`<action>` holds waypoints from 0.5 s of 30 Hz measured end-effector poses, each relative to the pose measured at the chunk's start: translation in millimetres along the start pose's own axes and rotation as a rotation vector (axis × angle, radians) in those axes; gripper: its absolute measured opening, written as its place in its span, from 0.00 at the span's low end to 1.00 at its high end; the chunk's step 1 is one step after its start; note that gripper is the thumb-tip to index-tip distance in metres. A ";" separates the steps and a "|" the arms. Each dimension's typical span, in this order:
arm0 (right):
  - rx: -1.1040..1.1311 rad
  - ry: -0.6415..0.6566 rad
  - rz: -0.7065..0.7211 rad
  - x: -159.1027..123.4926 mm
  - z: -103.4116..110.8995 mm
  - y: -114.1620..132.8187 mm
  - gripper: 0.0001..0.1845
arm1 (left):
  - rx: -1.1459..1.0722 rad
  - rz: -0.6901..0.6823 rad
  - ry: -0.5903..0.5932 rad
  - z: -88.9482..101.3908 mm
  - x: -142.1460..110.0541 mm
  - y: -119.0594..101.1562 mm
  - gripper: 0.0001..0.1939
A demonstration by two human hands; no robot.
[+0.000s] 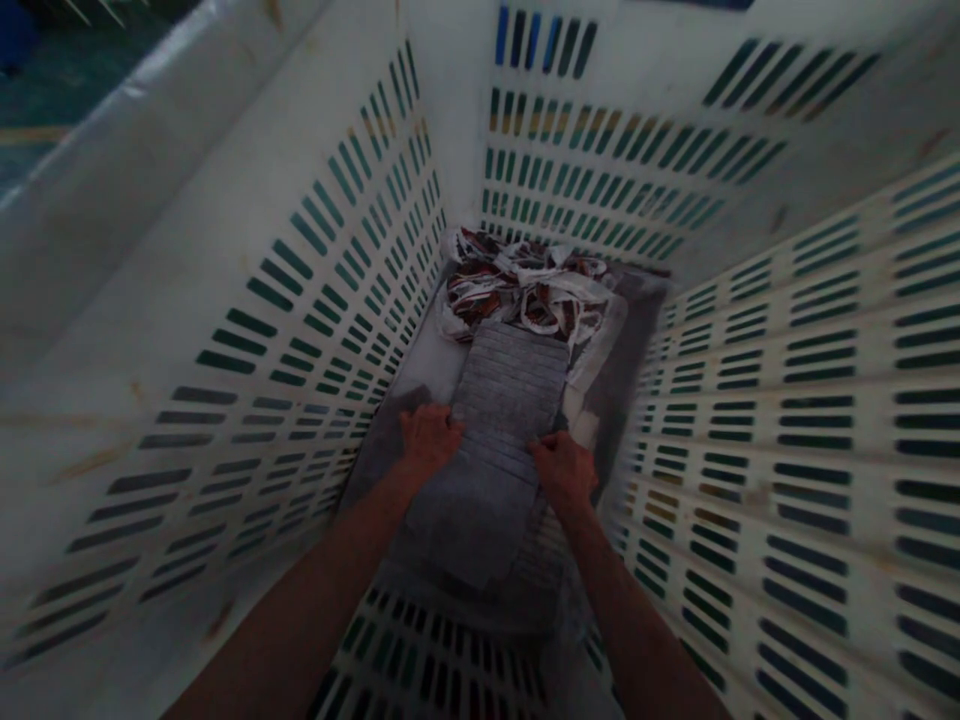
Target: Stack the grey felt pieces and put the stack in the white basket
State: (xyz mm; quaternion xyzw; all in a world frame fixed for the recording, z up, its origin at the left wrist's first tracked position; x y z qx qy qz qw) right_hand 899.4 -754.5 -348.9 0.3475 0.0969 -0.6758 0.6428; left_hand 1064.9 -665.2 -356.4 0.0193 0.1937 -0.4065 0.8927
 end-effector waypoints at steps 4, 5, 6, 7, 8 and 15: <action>0.027 0.013 0.000 3.1 1.1 -0.3 0.11 | -0.006 0.001 -0.032 -5.2 -1.3 0.9 0.13; 0.034 0.010 0.001 4.4 1.0 -0.7 0.11 | -0.013 0.003 -0.043 -6.2 -1.4 1.0 0.13; 0.041 0.001 0.004 5.3 0.5 -1.5 0.11 | -0.022 0.006 -0.055 -6.8 -1.6 1.3 0.13; 0.050 -0.013 0.010 5.6 -0.3 -2.5 0.11 | -0.032 0.013 -0.070 -7.0 -2.3 2.0 0.13; 0.060 -0.035 0.019 5.2 -1.6 -4.0 0.10 | -0.045 0.022 -0.087 -6.7 -3.5 3.2 0.13; 0.122 -0.286 0.237 -19.5 -21.5 -26.1 0.08 | -0.140 -0.076 -0.190 -3.8 -31.7 21.6 0.15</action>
Point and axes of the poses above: each hand's wrist, its own x-axis towards the middle knuckle, its own z-axis out of the back of the hand, y = z × x, the point moved 1 cm from there along x, towards the middle knuckle, and after that the axes turned 3 degrees about x, right-handed, at the moved point
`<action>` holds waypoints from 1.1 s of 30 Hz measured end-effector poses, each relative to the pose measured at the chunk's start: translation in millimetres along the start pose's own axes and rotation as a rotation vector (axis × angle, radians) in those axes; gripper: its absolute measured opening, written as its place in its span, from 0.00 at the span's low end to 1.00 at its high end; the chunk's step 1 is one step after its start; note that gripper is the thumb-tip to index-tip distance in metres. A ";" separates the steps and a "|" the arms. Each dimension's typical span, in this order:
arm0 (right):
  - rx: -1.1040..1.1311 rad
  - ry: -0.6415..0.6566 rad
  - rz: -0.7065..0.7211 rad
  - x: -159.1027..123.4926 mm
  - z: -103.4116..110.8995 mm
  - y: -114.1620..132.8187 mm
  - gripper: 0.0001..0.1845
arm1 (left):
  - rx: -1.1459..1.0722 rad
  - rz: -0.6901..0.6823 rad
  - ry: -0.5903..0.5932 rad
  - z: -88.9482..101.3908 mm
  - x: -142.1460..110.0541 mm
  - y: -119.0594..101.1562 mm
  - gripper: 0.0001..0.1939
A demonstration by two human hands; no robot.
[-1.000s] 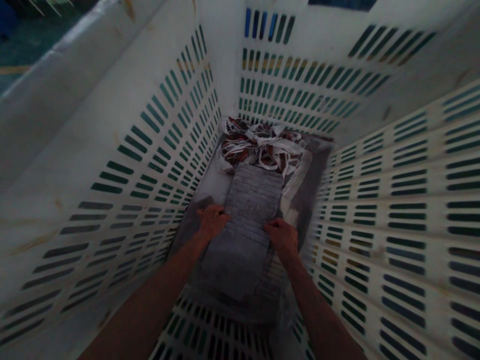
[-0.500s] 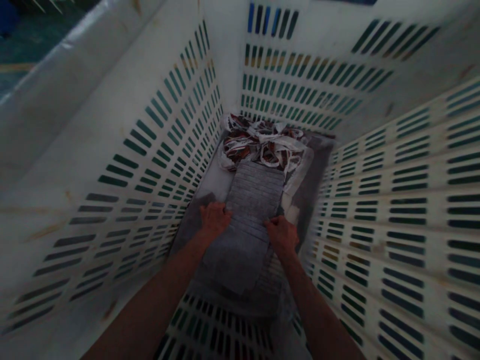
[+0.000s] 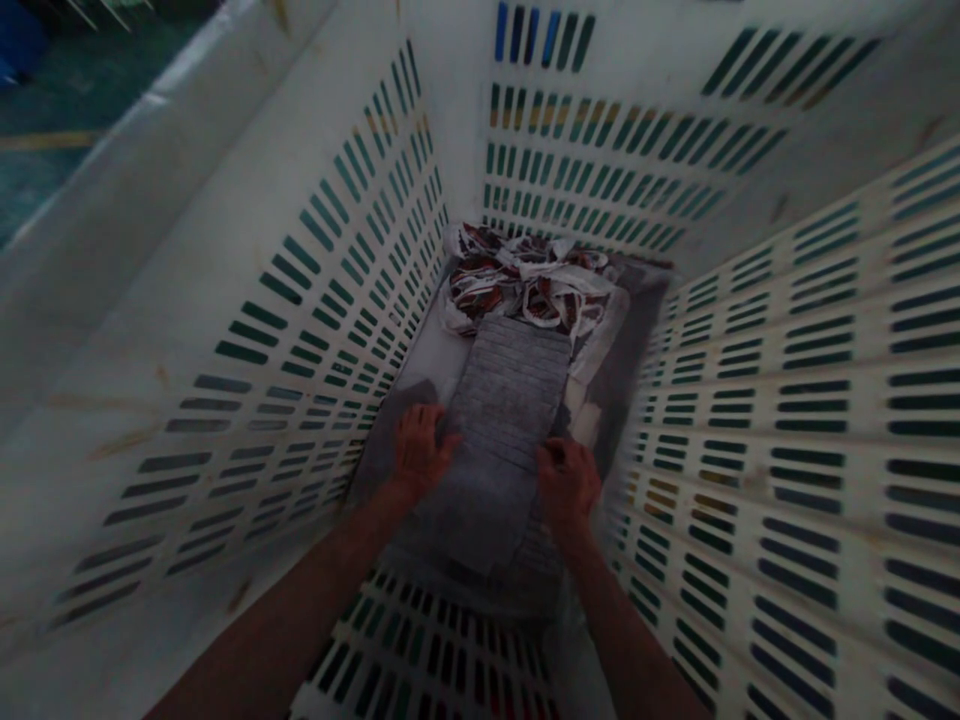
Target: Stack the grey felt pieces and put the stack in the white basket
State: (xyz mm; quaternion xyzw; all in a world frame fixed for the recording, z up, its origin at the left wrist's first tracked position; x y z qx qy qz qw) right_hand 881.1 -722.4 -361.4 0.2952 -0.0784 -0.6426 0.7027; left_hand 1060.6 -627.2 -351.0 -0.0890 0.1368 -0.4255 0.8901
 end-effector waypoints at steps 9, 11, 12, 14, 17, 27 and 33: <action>-0.053 -0.008 0.189 -17.2 -14.4 -15.4 0.12 | -0.027 -0.027 0.037 -10.2 -17.3 3.0 0.14; -0.072 -0.016 0.191 -19.5 -13.9 -15.4 0.13 | -0.034 -0.010 0.044 -11.0 -15.6 2.8 0.13; -0.079 -0.008 0.203 -21.8 -13.7 -14.9 0.12 | -0.038 0.003 0.048 -11.1 -15.2 2.7 0.12; -0.093 0.033 0.237 -27.6 -13.5 -12.9 0.11 | -0.045 0.038 0.050 -11.2 -15.2 2.7 0.12; -0.123 0.094 0.242 -33.2 -13.1 -8.9 0.12 | -0.061 0.086 0.045 -11.1 -16.2 2.4 0.11; -0.169 0.219 0.096 -22.6 -5.2 -3.8 0.04 | -0.090 0.172 0.048 -8.4 -17.4 -3.6 0.11; -0.183 0.303 0.061 -19.2 -0.8 2.6 0.06 | -0.091 0.191 0.053 -9.1 -17.1 -4.0 0.13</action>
Point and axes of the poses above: each hand's wrist, its own x-axis towards the middle knuckle, its own z-axis out of the back of the hand, y = z × x, the point moved 1 cm from there along x, towards the middle knuckle, and after that the axes turned 3 degrees about x, right-handed, at the moved point
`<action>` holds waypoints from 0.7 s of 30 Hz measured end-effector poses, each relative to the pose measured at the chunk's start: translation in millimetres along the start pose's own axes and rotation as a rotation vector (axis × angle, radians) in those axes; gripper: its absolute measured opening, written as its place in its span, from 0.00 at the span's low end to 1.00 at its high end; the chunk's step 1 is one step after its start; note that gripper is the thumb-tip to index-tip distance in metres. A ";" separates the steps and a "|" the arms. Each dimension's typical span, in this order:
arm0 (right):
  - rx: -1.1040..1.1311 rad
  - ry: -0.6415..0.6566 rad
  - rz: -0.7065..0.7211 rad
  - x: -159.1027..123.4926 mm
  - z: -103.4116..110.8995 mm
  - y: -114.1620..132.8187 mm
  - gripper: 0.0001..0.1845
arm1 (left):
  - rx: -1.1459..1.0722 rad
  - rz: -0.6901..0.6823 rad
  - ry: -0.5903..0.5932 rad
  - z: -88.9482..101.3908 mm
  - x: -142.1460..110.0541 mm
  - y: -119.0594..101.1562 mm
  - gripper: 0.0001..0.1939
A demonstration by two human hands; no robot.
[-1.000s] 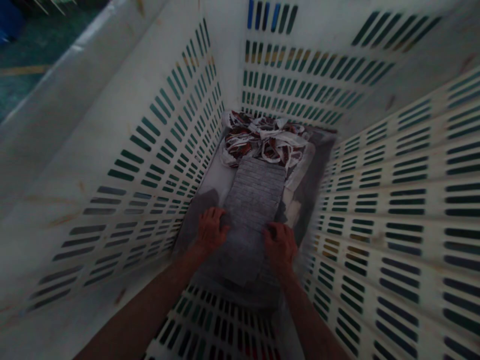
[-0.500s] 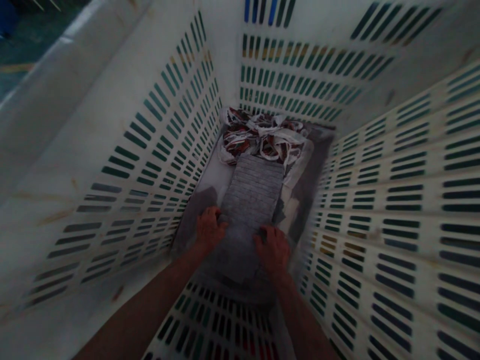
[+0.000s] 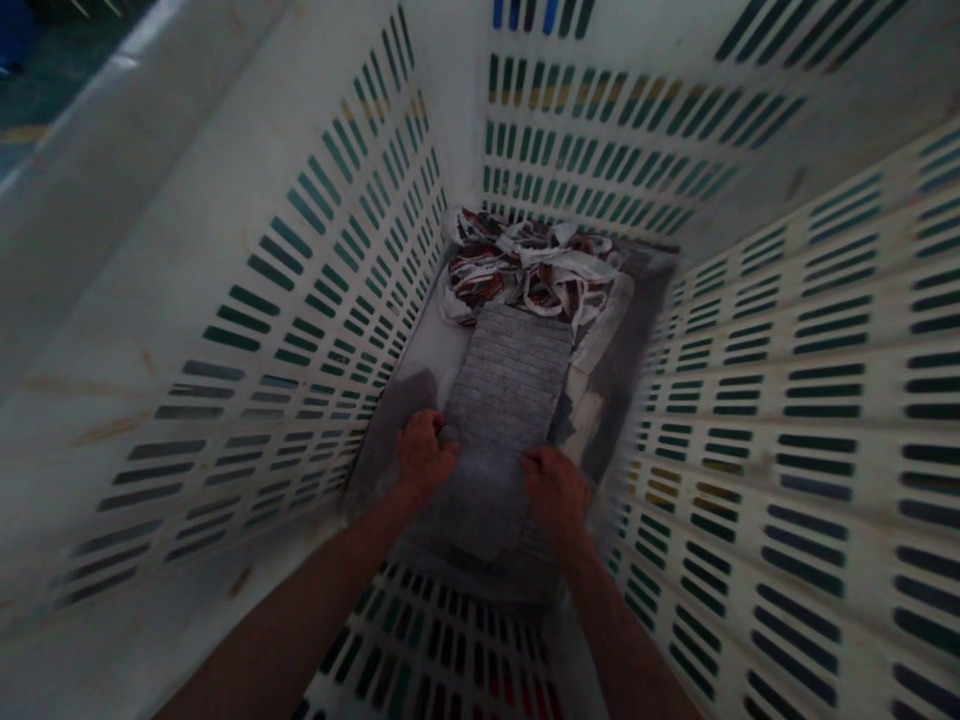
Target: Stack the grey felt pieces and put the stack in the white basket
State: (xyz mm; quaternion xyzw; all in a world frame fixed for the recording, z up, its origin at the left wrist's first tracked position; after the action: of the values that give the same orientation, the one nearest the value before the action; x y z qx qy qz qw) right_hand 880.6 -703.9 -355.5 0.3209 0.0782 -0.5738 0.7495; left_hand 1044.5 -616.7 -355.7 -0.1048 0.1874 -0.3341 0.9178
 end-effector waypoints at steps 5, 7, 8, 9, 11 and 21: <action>-0.010 0.018 -0.049 1.7 2.0 3.6 0.06 | -0.003 0.001 0.005 -1.8 0.9 1.5 0.13; -0.018 0.023 -0.069 1.8 1.6 4.9 0.06 | -0.005 -0.001 0.014 -2.4 0.9 2.4 0.13; -0.025 0.027 -0.079 1.5 1.5 5.9 0.06 | -0.003 0.000 0.020 -2.6 1.0 2.7 0.13; -0.035 0.028 -0.091 1.0 1.5 7.4 0.06 | 0.000 0.002 0.026 -2.8 1.1 2.8 0.13; -0.061 0.021 -0.116 -0.8 2.4 12.0 0.07 | 0.012 0.011 0.040 -2.4 1.6 1.7 0.12; -0.182 -0.064 -0.179 -8.9 26.4 36.7 0.13 | 0.027 0.056 0.136 29.8 4.7 -18.1 0.15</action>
State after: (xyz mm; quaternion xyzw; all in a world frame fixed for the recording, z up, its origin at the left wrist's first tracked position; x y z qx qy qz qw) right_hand 904.4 -706.9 -316.2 0.2249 0.1342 -0.6390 0.7232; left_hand 1049.8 -631.5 -324.2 -0.0642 0.2476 -0.3173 0.9132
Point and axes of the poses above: each hand's wrist, its own x-axis towards the middle knuckle, its own z-axis out of the back of the hand, y = z × x, the point moved 1 cm from there along x, towards the middle knuckle, and after that the axes turned 3 degrees about x, right-handed, at the moved point
